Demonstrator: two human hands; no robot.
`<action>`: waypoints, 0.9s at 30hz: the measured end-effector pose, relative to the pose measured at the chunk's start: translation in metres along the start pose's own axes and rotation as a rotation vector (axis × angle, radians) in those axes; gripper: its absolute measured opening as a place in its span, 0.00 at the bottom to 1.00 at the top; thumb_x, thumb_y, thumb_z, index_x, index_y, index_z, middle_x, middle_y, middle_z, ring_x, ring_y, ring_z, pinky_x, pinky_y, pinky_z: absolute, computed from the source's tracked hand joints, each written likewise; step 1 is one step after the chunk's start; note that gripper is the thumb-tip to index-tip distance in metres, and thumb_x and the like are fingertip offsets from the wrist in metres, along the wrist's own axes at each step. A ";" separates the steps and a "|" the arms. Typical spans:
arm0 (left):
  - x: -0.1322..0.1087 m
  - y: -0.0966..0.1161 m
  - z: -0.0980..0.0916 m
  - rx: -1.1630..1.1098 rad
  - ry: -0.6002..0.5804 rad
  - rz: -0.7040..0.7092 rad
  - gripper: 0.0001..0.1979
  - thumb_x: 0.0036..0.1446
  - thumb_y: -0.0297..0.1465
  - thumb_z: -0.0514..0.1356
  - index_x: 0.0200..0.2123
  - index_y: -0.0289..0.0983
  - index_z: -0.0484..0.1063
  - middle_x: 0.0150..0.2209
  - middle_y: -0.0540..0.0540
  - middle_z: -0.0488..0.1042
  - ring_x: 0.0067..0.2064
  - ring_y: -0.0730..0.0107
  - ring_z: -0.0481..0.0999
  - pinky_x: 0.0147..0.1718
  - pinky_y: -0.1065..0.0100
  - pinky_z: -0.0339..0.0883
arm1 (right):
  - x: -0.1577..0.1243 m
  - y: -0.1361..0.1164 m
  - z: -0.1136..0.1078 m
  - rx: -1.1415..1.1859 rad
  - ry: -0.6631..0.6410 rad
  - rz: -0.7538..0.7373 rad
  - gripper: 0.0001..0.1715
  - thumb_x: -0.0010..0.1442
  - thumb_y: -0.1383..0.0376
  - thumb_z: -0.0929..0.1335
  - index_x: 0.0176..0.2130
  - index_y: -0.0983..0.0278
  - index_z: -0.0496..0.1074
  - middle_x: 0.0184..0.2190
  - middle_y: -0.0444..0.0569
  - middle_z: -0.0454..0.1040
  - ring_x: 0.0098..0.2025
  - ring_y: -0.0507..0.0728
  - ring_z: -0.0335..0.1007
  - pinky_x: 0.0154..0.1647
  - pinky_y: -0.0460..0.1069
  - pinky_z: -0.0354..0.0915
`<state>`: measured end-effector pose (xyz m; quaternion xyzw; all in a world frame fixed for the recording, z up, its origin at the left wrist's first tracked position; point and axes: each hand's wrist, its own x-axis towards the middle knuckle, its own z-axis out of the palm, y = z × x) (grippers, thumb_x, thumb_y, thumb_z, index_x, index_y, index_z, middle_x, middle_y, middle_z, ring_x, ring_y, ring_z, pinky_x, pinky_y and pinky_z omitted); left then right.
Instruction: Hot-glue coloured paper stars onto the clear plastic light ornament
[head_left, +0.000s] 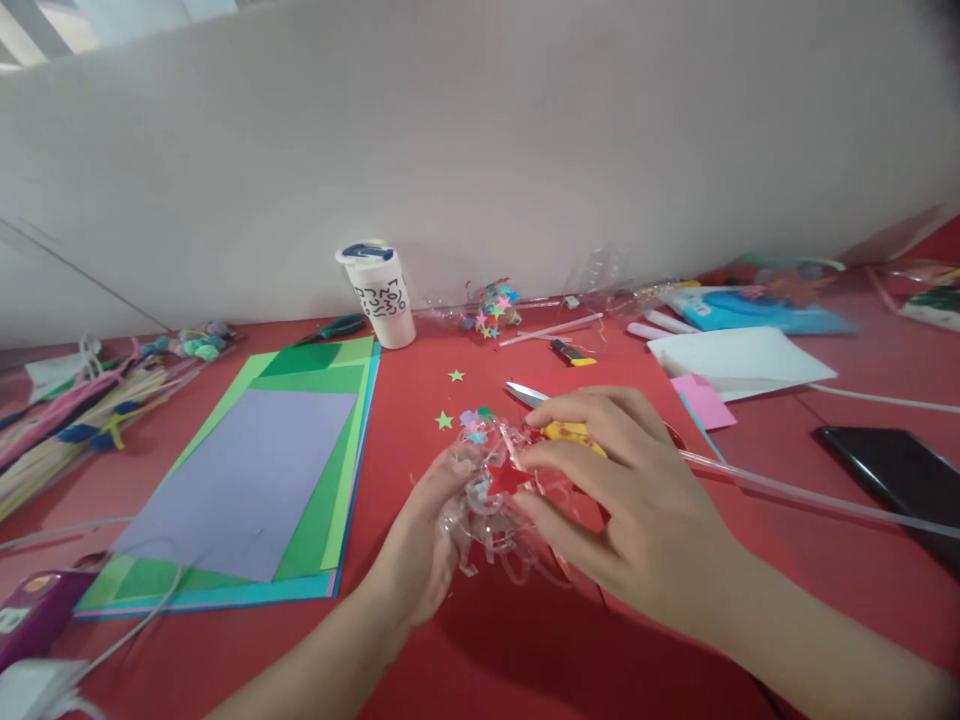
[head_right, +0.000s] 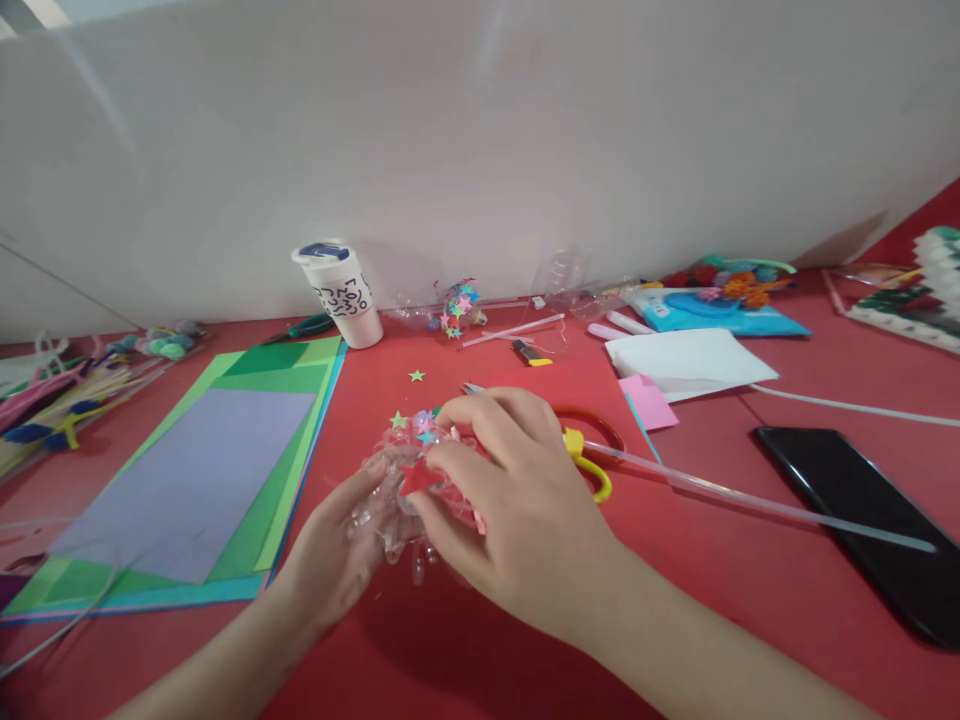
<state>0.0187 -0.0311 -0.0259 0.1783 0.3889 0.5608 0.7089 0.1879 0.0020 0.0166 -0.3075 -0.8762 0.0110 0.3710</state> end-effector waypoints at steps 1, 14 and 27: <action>0.000 -0.001 -0.001 0.002 0.003 0.008 0.06 0.55 0.33 0.61 0.36 0.38 0.73 0.30 0.50 0.75 0.28 0.71 0.75 0.31 0.70 0.68 | 0.000 -0.001 0.002 -0.034 0.002 -0.010 0.07 0.59 0.64 0.67 0.36 0.64 0.73 0.43 0.55 0.72 0.46 0.63 0.64 0.46 0.59 0.62; -0.002 0.004 0.002 0.066 0.048 0.023 0.07 0.54 0.31 0.60 0.38 0.38 0.71 0.33 0.49 0.75 0.33 0.68 0.76 0.32 0.68 0.69 | -0.004 -0.005 0.013 -0.041 0.005 -0.032 0.06 0.58 0.69 0.66 0.35 0.67 0.74 0.43 0.57 0.74 0.46 0.63 0.64 0.49 0.62 0.62; -0.001 0.005 0.000 0.000 -0.066 -0.002 0.10 0.57 0.36 0.58 0.36 0.37 0.75 0.30 0.47 0.77 0.33 0.66 0.76 0.30 0.69 0.67 | -0.003 0.002 0.005 -0.009 0.063 -0.059 0.09 0.57 0.67 0.69 0.40 0.66 0.71 0.44 0.56 0.72 0.47 0.62 0.64 0.50 0.60 0.62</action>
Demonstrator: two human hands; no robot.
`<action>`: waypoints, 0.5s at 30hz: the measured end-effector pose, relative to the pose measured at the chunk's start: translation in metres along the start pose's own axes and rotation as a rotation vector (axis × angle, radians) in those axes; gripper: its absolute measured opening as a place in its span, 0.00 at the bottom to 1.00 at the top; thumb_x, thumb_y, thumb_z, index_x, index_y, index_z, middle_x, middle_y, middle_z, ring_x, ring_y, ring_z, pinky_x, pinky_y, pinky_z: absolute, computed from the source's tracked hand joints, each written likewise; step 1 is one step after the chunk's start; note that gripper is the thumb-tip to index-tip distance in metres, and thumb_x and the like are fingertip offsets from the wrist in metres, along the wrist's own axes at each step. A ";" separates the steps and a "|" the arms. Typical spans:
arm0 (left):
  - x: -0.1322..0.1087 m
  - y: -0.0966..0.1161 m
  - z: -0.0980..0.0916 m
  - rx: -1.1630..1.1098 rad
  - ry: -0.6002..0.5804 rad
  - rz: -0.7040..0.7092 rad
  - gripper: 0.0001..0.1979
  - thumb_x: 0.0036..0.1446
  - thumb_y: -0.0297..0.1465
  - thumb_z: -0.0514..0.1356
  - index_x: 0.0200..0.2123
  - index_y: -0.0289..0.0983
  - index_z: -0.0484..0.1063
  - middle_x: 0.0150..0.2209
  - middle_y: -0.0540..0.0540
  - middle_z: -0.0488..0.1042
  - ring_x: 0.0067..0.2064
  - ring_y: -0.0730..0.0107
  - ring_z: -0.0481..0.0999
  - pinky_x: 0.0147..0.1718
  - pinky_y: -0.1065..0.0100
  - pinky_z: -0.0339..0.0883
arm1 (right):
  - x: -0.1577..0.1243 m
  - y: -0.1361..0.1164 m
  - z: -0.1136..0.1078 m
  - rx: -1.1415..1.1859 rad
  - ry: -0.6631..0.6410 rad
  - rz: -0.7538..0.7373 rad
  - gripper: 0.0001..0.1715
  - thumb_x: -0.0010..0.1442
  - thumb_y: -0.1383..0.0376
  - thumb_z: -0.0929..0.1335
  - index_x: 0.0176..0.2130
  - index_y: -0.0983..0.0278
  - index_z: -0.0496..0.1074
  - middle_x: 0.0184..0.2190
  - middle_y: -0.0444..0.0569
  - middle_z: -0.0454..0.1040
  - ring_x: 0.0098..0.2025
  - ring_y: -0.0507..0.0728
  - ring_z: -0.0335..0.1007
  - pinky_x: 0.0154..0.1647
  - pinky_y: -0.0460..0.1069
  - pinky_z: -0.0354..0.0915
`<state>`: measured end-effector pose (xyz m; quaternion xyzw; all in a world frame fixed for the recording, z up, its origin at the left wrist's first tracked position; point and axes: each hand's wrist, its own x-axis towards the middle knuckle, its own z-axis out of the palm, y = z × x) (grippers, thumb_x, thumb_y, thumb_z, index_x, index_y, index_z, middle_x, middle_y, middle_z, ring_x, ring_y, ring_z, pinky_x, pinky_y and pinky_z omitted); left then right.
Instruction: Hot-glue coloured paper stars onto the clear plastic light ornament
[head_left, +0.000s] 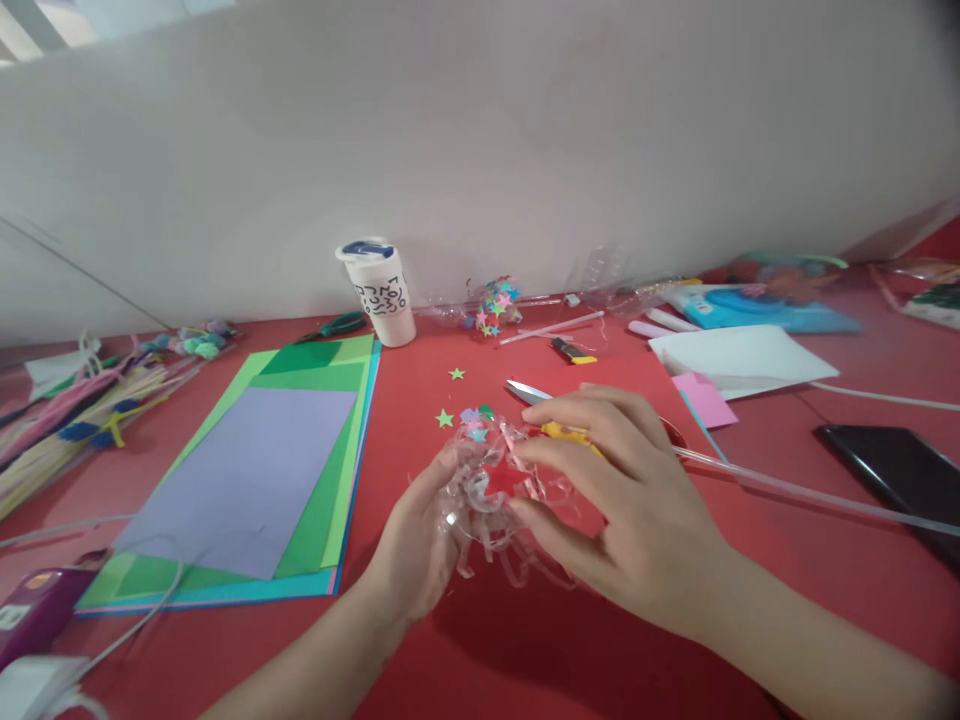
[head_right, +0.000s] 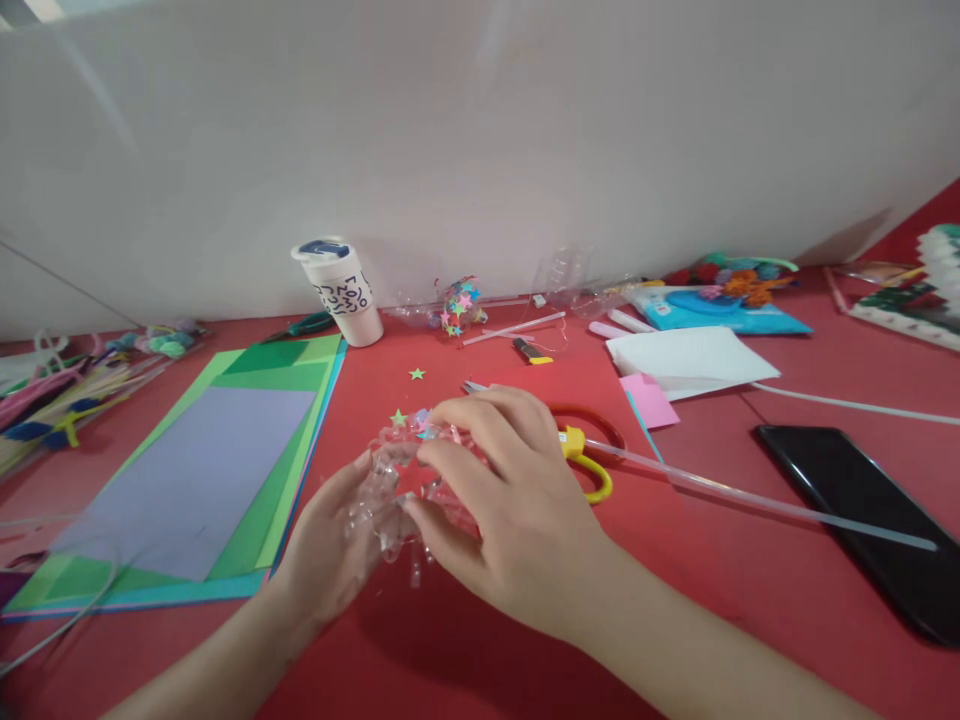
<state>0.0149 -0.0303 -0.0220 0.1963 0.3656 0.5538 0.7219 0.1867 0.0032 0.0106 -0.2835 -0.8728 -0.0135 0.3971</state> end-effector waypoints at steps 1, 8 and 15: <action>0.000 0.000 0.001 -0.018 -0.009 -0.005 0.10 0.57 0.36 0.58 0.36 0.37 0.75 0.32 0.46 0.77 0.36 0.64 0.77 0.32 0.68 0.68 | 0.001 0.001 -0.002 0.006 0.000 -0.003 0.08 0.57 0.67 0.69 0.39 0.66 0.71 0.44 0.56 0.72 0.47 0.62 0.64 0.50 0.60 0.61; -0.001 -0.001 0.000 -0.048 0.016 0.013 0.10 0.59 0.36 0.57 0.36 0.36 0.74 0.37 0.44 0.79 0.44 0.59 0.77 0.44 0.61 0.69 | 0.000 -0.001 -0.002 0.024 -0.069 0.061 0.05 0.58 0.65 0.68 0.36 0.64 0.71 0.47 0.55 0.70 0.51 0.63 0.61 0.51 0.60 0.61; -0.001 -0.004 -0.003 0.005 -0.022 0.046 0.16 0.61 0.42 0.55 0.40 0.38 0.75 0.43 0.44 0.77 0.50 0.57 0.73 0.49 0.60 0.66 | 0.005 0.004 -0.001 0.356 -0.284 0.528 0.06 0.56 0.60 0.67 0.32 0.58 0.74 0.55 0.51 0.65 0.59 0.66 0.58 0.54 0.66 0.59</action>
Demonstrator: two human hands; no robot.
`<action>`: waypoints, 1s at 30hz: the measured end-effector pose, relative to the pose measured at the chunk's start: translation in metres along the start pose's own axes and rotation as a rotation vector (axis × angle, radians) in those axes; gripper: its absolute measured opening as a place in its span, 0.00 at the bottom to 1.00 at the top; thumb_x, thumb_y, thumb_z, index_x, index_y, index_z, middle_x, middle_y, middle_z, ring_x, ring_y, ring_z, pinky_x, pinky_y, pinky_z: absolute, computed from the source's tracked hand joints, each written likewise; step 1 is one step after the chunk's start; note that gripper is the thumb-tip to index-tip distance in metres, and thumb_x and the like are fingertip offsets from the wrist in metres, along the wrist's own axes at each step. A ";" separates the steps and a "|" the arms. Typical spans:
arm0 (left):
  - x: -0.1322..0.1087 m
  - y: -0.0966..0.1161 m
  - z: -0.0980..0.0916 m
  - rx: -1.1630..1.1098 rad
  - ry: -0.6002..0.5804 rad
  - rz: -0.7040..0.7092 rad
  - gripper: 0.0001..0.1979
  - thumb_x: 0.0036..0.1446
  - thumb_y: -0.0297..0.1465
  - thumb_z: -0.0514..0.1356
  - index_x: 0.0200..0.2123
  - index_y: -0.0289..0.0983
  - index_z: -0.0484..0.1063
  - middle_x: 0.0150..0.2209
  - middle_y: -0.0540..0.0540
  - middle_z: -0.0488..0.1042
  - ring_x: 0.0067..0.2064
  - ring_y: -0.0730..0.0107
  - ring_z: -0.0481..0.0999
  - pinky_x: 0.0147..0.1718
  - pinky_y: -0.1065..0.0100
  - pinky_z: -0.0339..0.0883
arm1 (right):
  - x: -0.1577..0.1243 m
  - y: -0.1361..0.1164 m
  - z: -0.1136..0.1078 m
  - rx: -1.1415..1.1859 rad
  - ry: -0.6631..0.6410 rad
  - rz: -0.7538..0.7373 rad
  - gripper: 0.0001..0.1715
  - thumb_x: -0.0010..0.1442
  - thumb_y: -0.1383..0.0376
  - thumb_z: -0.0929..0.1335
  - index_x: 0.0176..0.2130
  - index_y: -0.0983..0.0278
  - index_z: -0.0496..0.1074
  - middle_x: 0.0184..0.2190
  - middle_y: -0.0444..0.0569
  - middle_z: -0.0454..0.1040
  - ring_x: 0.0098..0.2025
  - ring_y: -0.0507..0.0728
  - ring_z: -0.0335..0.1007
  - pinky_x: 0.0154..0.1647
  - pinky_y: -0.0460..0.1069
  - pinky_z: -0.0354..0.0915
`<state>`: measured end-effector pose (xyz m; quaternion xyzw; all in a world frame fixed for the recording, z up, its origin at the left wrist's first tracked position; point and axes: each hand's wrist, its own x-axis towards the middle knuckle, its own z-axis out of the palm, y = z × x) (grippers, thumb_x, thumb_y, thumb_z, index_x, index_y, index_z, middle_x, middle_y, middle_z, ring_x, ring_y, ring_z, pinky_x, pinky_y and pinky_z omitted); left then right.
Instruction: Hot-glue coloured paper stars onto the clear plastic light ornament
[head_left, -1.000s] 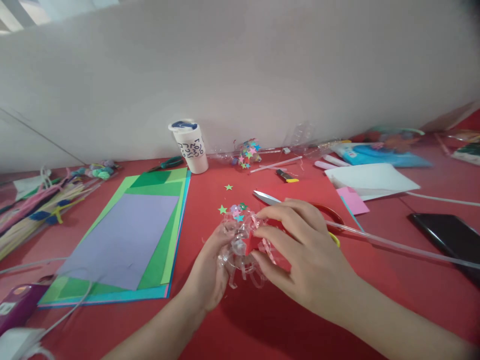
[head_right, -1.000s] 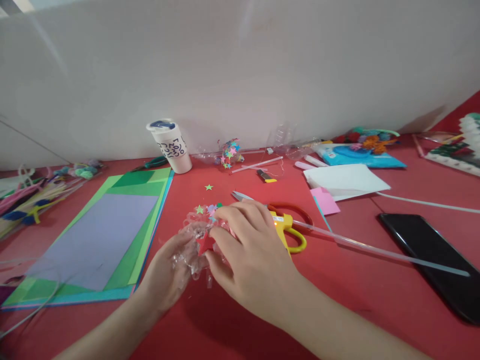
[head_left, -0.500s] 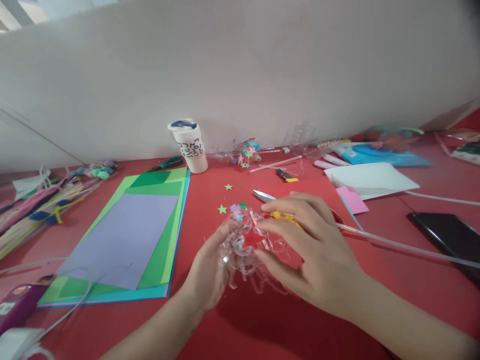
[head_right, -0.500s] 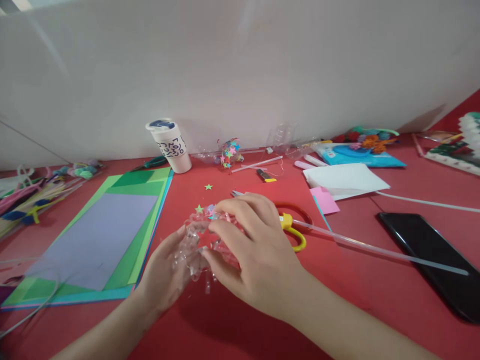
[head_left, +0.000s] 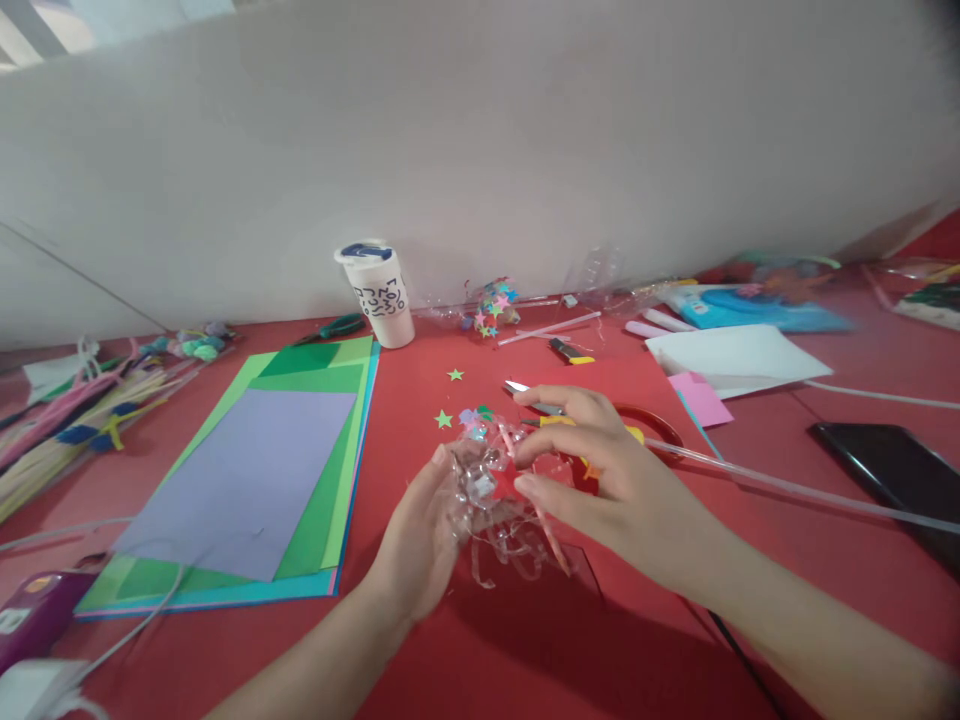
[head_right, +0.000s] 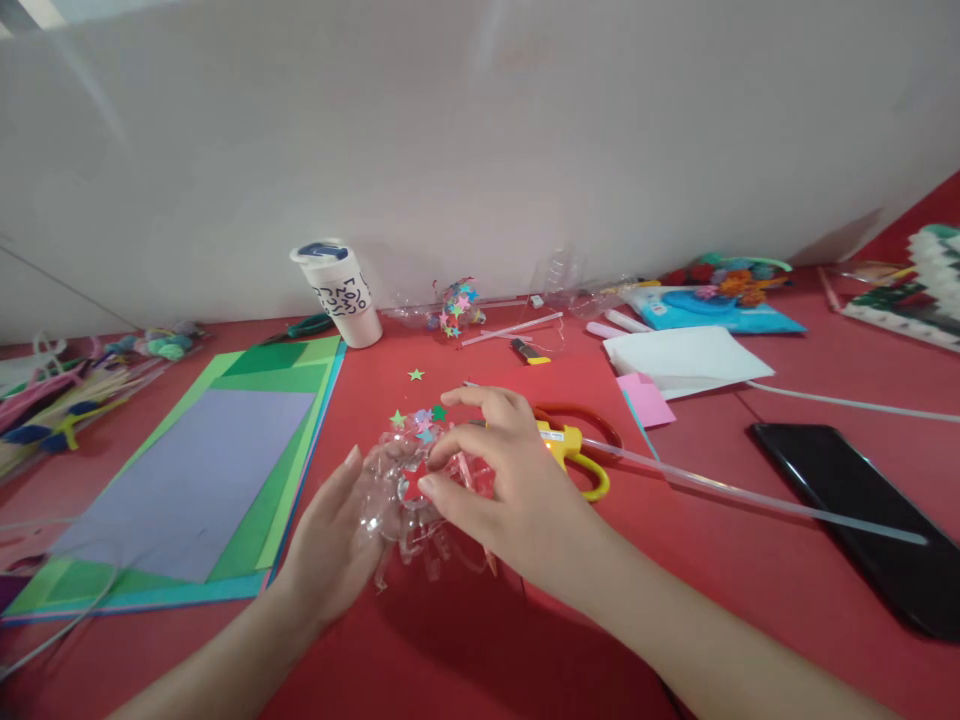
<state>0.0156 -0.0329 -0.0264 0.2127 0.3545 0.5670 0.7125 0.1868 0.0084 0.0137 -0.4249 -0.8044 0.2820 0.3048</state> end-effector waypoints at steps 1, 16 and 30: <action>0.000 -0.001 0.000 0.014 -0.003 0.010 0.16 0.61 0.42 0.54 0.40 0.38 0.75 0.44 0.44 0.77 0.51 0.57 0.73 0.50 0.60 0.66 | 0.001 0.000 -0.001 0.036 -0.040 0.047 0.06 0.55 0.60 0.68 0.30 0.58 0.74 0.57 0.51 0.64 0.61 0.67 0.56 0.55 0.67 0.57; -0.002 -0.003 0.001 0.099 -0.065 0.084 0.14 0.61 0.40 0.55 0.41 0.40 0.76 0.45 0.46 0.78 0.51 0.58 0.73 0.50 0.59 0.66 | 0.000 0.000 0.001 -0.010 -0.104 -0.018 0.07 0.57 0.64 0.68 0.28 0.58 0.75 0.57 0.46 0.67 0.62 0.64 0.55 0.58 0.65 0.57; 0.001 0.004 0.004 -0.163 -0.028 -0.033 0.15 0.62 0.36 0.53 0.36 0.35 0.77 0.35 0.45 0.80 0.39 0.64 0.78 0.52 0.58 0.66 | -0.003 -0.005 -0.018 -0.170 0.047 -0.287 0.09 0.59 0.70 0.65 0.31 0.58 0.72 0.51 0.49 0.68 0.56 0.60 0.59 0.53 0.58 0.62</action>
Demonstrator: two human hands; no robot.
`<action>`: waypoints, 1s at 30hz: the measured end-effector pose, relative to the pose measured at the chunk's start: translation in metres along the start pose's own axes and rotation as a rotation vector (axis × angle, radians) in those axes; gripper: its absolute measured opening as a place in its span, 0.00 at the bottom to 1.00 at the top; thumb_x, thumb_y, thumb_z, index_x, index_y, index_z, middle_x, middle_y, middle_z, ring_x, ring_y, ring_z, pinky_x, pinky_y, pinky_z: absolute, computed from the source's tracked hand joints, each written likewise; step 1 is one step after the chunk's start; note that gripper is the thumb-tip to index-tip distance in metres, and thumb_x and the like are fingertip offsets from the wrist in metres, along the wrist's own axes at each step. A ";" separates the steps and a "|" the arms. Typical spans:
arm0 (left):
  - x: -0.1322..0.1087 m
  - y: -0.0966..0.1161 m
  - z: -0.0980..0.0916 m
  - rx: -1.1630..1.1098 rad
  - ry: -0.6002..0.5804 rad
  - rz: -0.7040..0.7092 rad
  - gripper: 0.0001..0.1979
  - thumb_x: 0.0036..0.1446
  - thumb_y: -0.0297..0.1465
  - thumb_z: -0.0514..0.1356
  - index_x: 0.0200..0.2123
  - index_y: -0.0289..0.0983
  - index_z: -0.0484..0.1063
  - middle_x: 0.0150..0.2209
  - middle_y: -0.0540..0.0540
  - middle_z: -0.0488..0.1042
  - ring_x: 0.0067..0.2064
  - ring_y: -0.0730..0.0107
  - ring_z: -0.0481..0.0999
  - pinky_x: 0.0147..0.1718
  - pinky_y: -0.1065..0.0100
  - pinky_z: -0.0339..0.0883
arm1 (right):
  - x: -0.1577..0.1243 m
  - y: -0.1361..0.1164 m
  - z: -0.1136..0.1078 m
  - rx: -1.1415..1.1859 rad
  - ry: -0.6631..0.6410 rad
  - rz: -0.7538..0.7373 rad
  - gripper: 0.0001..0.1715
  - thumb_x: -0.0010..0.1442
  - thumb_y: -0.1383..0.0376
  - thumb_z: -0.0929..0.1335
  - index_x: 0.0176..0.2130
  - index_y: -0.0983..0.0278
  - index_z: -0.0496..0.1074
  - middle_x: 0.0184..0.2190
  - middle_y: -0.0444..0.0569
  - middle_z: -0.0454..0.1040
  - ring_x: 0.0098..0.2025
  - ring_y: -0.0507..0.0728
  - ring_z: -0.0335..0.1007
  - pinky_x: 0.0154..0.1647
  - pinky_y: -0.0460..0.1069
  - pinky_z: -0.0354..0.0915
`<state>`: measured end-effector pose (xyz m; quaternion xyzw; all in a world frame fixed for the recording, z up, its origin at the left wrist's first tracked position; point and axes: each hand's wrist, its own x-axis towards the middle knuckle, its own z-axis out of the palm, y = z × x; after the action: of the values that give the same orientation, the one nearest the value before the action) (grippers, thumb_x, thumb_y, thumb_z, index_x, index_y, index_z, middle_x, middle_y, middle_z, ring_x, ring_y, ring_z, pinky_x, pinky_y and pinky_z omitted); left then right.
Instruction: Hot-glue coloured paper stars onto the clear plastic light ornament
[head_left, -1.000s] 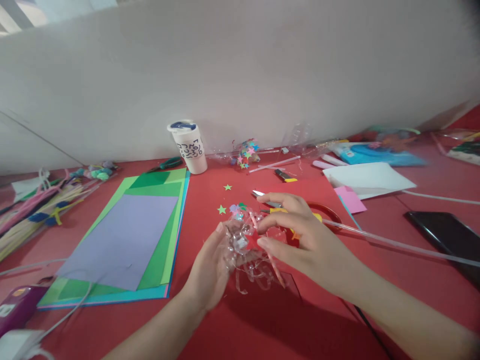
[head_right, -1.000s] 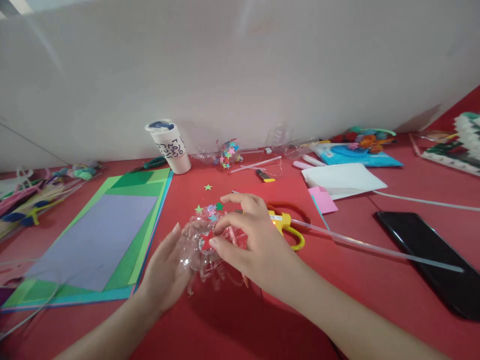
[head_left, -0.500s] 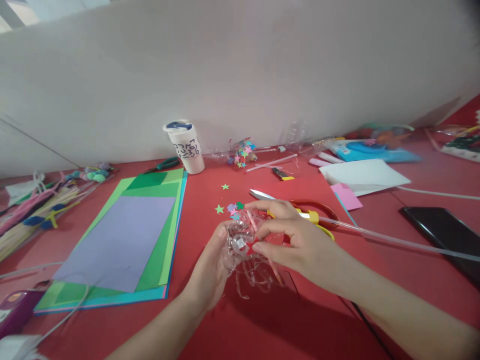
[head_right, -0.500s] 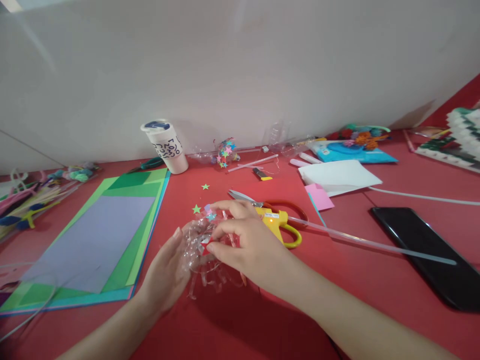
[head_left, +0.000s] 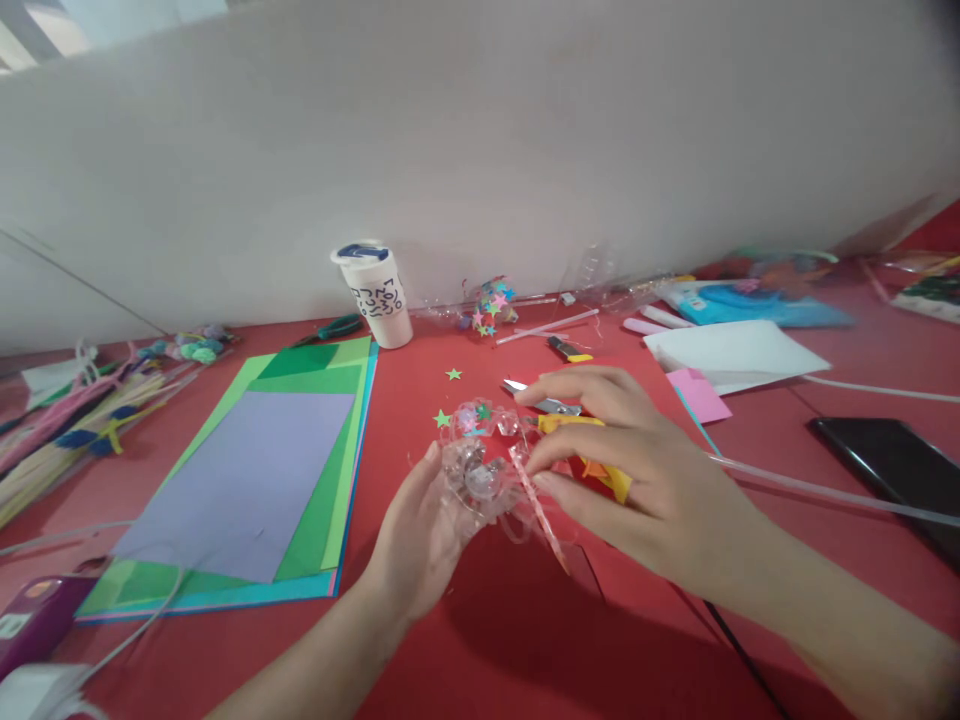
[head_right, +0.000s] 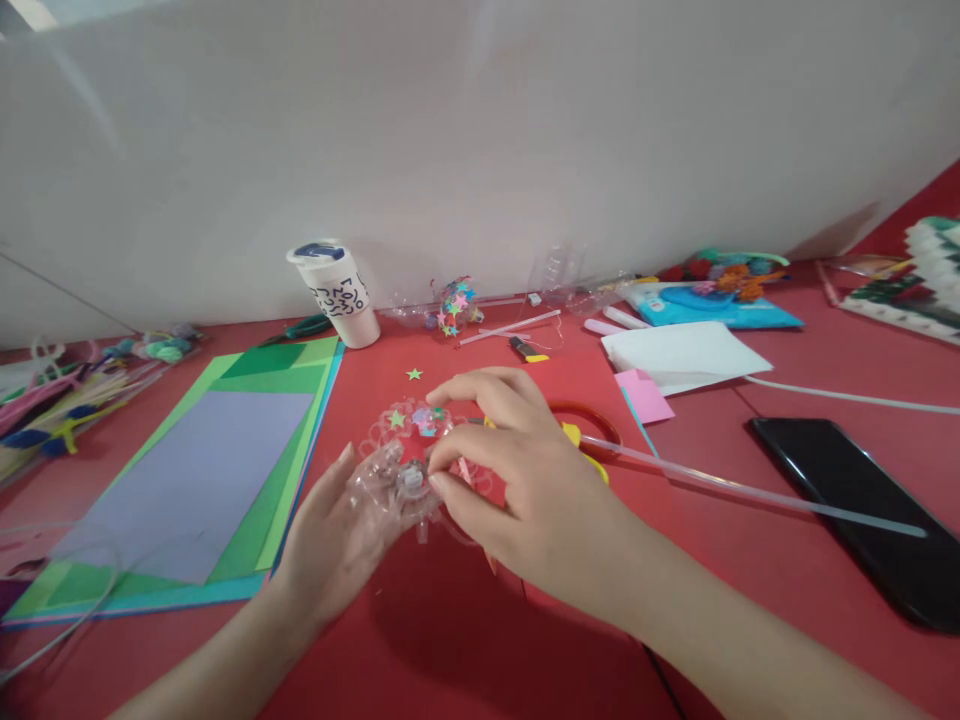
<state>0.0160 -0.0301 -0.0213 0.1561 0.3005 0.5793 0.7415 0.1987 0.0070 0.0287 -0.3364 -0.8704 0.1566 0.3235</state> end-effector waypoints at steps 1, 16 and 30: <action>-0.001 0.001 0.001 -0.015 -0.009 0.007 0.15 0.62 0.35 0.53 0.36 0.35 0.77 0.35 0.45 0.80 0.39 0.64 0.78 0.52 0.59 0.66 | 0.000 0.000 0.001 0.004 -0.030 0.004 0.09 0.59 0.70 0.65 0.31 0.58 0.73 0.52 0.48 0.67 0.57 0.60 0.58 0.54 0.59 0.62; -0.007 0.006 0.007 -0.163 0.035 -0.083 0.22 0.62 0.43 0.51 0.32 0.33 0.77 0.32 0.44 0.81 0.36 0.67 0.79 0.38 0.68 0.72 | -0.003 -0.003 0.025 -0.297 0.147 -0.337 0.10 0.58 0.74 0.66 0.31 0.62 0.74 0.51 0.53 0.69 0.55 0.62 0.59 0.62 0.64 0.54; -0.006 0.004 0.009 -0.115 0.055 -0.063 0.18 0.62 0.40 0.51 0.36 0.36 0.76 0.34 0.46 0.79 0.40 0.65 0.77 0.52 0.61 0.65 | -0.008 -0.009 0.026 -0.195 0.074 -0.153 0.12 0.55 0.67 0.68 0.42 0.64 0.67 0.57 0.59 0.64 0.62 0.66 0.52 0.63 0.68 0.50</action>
<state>0.0177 -0.0335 -0.0101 0.0877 0.2916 0.5760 0.7586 0.1818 -0.0061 0.0101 -0.3044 -0.8922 0.0338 0.3320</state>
